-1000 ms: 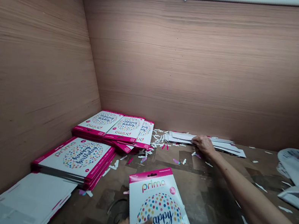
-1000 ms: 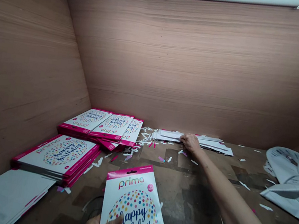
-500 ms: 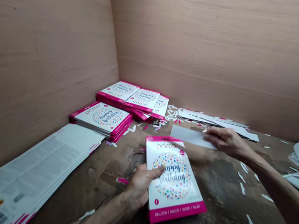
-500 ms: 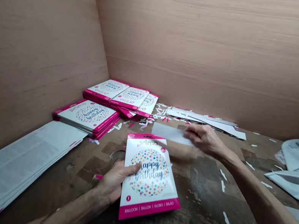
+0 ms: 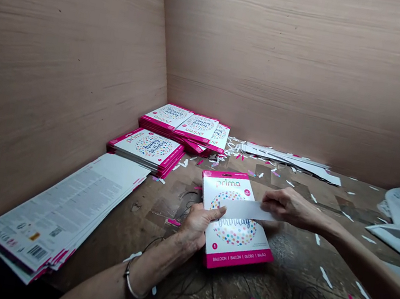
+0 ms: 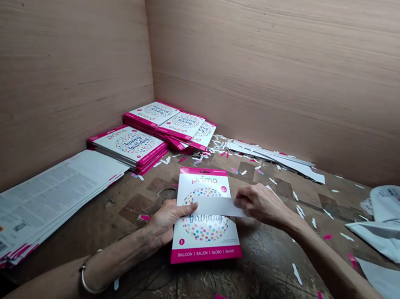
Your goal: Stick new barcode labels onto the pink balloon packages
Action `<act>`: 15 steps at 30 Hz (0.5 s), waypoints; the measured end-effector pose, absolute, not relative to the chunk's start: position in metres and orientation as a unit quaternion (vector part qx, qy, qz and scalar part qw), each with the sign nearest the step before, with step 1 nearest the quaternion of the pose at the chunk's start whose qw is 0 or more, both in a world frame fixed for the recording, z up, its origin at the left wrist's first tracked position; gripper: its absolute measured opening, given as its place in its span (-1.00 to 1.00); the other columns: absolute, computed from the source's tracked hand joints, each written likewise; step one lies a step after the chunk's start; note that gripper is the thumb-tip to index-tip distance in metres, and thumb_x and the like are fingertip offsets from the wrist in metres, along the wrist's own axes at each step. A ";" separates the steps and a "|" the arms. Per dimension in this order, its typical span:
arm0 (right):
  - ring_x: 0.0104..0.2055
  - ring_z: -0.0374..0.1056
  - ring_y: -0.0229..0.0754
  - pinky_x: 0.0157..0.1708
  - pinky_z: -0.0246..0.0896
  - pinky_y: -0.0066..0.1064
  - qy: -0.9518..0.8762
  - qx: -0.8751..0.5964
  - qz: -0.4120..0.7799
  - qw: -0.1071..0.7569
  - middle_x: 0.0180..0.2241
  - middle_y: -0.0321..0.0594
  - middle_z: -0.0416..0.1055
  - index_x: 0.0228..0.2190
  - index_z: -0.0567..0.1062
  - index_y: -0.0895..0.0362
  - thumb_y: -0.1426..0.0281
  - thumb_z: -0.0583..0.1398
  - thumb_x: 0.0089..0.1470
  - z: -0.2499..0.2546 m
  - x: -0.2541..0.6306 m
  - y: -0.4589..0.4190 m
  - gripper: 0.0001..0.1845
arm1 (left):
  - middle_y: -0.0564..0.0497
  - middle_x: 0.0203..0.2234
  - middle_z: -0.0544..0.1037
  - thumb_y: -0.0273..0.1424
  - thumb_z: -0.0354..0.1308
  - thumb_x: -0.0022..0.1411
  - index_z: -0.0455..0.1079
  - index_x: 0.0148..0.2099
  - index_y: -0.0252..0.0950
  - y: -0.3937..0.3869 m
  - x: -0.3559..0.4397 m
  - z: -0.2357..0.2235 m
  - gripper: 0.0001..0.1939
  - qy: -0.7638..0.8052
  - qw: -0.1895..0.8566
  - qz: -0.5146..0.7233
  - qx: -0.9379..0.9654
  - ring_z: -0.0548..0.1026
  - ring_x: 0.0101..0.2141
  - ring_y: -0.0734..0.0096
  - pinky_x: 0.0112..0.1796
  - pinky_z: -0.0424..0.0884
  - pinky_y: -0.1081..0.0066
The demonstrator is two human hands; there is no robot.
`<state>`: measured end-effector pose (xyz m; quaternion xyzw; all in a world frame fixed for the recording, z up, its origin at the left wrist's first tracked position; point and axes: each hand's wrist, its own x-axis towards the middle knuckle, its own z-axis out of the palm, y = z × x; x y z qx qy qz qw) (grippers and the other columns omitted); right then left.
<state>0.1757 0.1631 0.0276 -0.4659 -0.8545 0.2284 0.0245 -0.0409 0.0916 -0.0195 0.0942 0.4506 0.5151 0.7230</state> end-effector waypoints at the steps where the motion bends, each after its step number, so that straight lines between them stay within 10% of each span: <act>1: -0.58 0.16 -0.29 -0.59 -0.07 -0.48 -0.854 -0.467 0.228 0.021 -0.61 -0.30 0.34 -0.53 0.43 0.10 0.32 0.05 0.01 0.029 0.174 0.162 -0.79 | -0.18 -0.49 0.58 -0.65 0.22 -0.10 0.44 -0.30 -0.51 0.092 -0.041 -0.020 -0.78 0.451 0.723 0.515 0.096 0.53 -0.49 0.15 -0.23 0.42 0.04; 15: -0.54 0.09 -0.31 -0.55 -0.07 -0.48 -0.838 -0.462 0.281 0.068 -0.58 -0.31 0.25 -0.45 0.42 0.14 0.18 0.08 0.04 0.045 0.179 0.155 -0.71 | -0.26 -0.34 0.57 -0.69 0.17 -0.08 0.39 -0.17 -0.52 0.090 -0.045 -0.003 -0.66 0.430 0.743 0.499 0.121 0.54 -0.33 0.04 -0.17 0.40 0.02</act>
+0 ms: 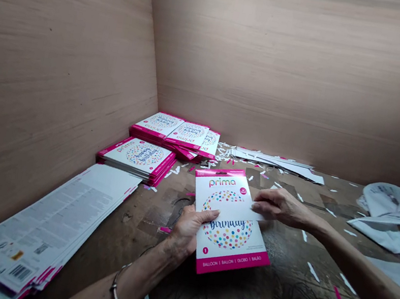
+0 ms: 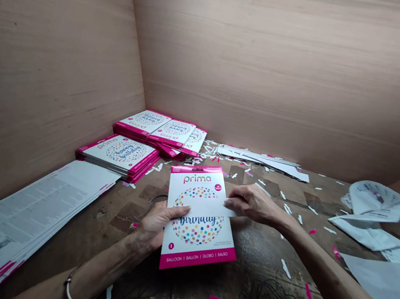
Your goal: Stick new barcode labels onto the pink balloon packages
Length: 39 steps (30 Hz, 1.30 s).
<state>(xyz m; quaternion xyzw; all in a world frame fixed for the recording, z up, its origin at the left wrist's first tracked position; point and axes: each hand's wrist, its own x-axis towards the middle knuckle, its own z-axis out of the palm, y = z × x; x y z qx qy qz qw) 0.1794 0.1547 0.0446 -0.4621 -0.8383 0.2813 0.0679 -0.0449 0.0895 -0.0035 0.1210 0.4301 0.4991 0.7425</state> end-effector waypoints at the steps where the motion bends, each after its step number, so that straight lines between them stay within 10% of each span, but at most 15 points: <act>1: -0.52 0.10 -0.30 -0.55 -0.05 -0.49 -0.822 -0.458 0.327 0.085 -0.56 -0.31 0.25 -0.44 0.43 0.15 0.14 0.11 0.02 0.048 0.184 0.153 -0.68 | -0.26 -0.34 0.57 -0.69 0.16 -0.08 0.39 -0.17 -0.52 0.089 -0.046 0.001 -0.67 0.430 0.743 0.497 0.127 0.54 -0.33 0.04 -0.18 0.40 0.01; 10: -0.56 -0.02 -0.36 -0.58 -0.16 -0.49 -0.780 -0.437 0.425 0.140 -0.64 -0.39 0.07 -0.58 0.37 0.19 0.10 0.20 -0.09 0.060 0.202 0.130 -0.61 | -0.25 -0.36 0.58 -0.63 0.23 -0.08 0.41 -0.19 -0.50 0.061 -0.049 0.026 -0.69 0.383 0.738 0.506 0.231 0.54 -0.36 0.03 -0.19 0.41 0.02; 28: -0.40 0.28 -0.21 -0.29 -0.03 -0.41 -0.877 -0.456 -0.149 0.035 -0.42 -0.16 0.45 -0.27 0.40 0.16 0.51 -0.03 0.08 0.080 0.216 0.191 -0.75 | -0.33 -0.40 0.56 -0.63 0.17 0.01 0.23 -0.01 -0.60 0.016 -0.067 0.011 -0.55 0.468 0.710 0.510 0.131 0.53 -0.33 -0.10 -0.22 0.40 -0.05; 39: -0.30 0.34 -0.11 -0.39 0.02 -0.39 -0.776 -0.598 -0.140 0.142 -0.26 0.00 0.44 -0.31 0.44 0.21 0.49 -0.05 0.07 0.069 0.204 0.243 -0.72 | -0.36 -0.35 0.55 -0.59 0.25 -0.06 0.33 -0.10 -0.58 0.016 -0.071 0.004 -0.59 0.455 0.709 0.526 0.115 0.50 -0.27 -0.14 -0.18 0.39 -0.03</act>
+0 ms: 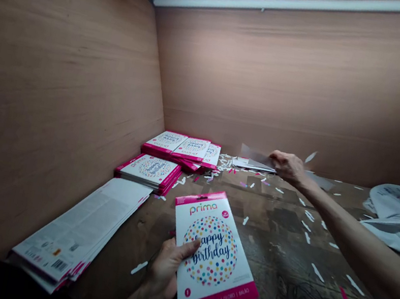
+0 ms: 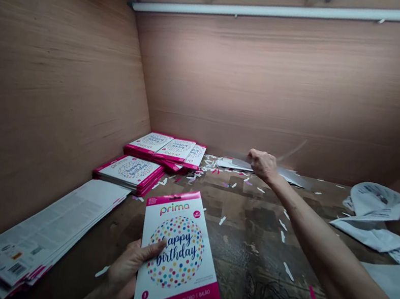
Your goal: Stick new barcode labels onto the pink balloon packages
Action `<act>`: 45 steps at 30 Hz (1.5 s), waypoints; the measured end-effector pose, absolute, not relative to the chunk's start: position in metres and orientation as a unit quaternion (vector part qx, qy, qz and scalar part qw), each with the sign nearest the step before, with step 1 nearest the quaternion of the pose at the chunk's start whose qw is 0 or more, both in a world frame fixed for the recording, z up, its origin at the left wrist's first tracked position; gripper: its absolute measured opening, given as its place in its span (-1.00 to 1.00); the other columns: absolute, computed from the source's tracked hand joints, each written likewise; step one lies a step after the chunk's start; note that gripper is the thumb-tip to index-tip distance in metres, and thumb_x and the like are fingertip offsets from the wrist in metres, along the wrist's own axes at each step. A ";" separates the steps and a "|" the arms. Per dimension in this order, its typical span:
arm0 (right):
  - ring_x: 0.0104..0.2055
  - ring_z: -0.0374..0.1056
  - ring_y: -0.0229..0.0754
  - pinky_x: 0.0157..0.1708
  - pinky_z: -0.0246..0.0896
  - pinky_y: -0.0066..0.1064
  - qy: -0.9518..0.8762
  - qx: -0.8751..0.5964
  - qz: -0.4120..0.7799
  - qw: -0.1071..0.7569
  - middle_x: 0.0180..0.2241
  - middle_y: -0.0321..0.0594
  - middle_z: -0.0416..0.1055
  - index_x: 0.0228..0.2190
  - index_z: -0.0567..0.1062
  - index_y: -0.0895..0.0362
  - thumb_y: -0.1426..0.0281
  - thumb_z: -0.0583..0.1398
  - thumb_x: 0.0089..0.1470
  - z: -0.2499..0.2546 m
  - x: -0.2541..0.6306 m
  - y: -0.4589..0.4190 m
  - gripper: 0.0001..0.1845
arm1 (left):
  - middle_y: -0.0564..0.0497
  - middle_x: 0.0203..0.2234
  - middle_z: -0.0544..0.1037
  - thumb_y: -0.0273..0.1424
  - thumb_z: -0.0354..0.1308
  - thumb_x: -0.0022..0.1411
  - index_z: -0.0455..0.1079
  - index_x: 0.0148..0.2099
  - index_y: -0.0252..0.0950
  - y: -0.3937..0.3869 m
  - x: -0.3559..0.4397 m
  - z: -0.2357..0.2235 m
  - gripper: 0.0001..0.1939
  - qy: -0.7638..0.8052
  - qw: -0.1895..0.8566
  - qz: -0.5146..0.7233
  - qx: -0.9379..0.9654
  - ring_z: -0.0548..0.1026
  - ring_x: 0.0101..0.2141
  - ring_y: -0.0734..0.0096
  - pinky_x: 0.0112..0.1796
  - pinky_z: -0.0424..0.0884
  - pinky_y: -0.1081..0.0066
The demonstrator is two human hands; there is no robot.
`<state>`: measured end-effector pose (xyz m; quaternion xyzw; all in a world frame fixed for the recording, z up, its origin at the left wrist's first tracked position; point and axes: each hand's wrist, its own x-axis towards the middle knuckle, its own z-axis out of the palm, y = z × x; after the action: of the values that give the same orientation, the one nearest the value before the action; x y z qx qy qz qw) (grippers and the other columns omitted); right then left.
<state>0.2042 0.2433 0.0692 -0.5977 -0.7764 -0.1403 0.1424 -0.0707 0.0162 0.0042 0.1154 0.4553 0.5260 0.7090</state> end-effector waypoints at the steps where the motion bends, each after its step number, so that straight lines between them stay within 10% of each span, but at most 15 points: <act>1: -0.33 0.33 -0.13 -0.42 0.03 -0.41 -0.781 -0.594 -0.120 0.153 -0.30 -0.05 0.44 -0.28 0.44 0.19 0.43 -0.04 0.10 0.071 0.202 0.230 -0.72 | -0.35 -0.36 0.56 -0.60 0.25 -0.07 0.34 -0.13 -0.57 0.017 -0.070 0.004 -0.61 0.456 0.706 0.530 0.113 0.51 -0.27 -0.14 -0.18 0.38 -0.03; 9: -0.61 0.00 -0.34 -0.64 -0.15 -0.44 -0.785 -0.467 0.369 0.172 -0.63 -0.28 0.18 -0.49 0.46 0.18 0.02 0.11 -0.02 0.059 0.194 0.113 -0.55 | -0.28 -0.36 0.57 -0.63 0.28 -0.14 0.42 -0.22 -0.51 0.021 -0.063 -0.005 -0.66 0.424 0.719 0.545 0.083 0.51 -0.25 -0.09 -0.12 0.33 -0.06; 35: -0.59 0.08 -0.33 -0.61 -0.07 -0.49 -0.835 -0.441 0.308 0.117 -0.61 -0.29 0.27 -0.48 0.47 0.15 0.15 0.08 0.04 0.033 0.154 0.095 -0.66 | -0.28 -0.34 0.57 -0.63 0.27 -0.15 0.41 -0.21 -0.51 0.013 -0.060 -0.007 -0.66 0.422 0.715 0.545 0.112 0.52 -0.28 -0.05 -0.13 0.35 -0.03; 45: -0.62 0.07 -0.32 -0.59 -0.06 -0.45 -0.805 -0.465 0.230 0.290 -0.64 -0.29 0.24 -0.50 0.40 0.16 0.14 -0.06 0.11 0.019 0.157 0.098 -0.58 | -0.28 -0.30 0.56 -0.58 0.21 -0.04 0.33 -0.03 -0.48 -0.006 -0.076 0.007 -0.55 0.396 0.748 0.520 0.113 0.52 -0.29 -0.06 -0.15 0.34 -0.08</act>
<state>0.1570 0.0985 0.0190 -0.4648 -0.8045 0.2298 0.2896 -0.0764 -0.0058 0.0072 0.1126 0.3957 0.5205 0.7482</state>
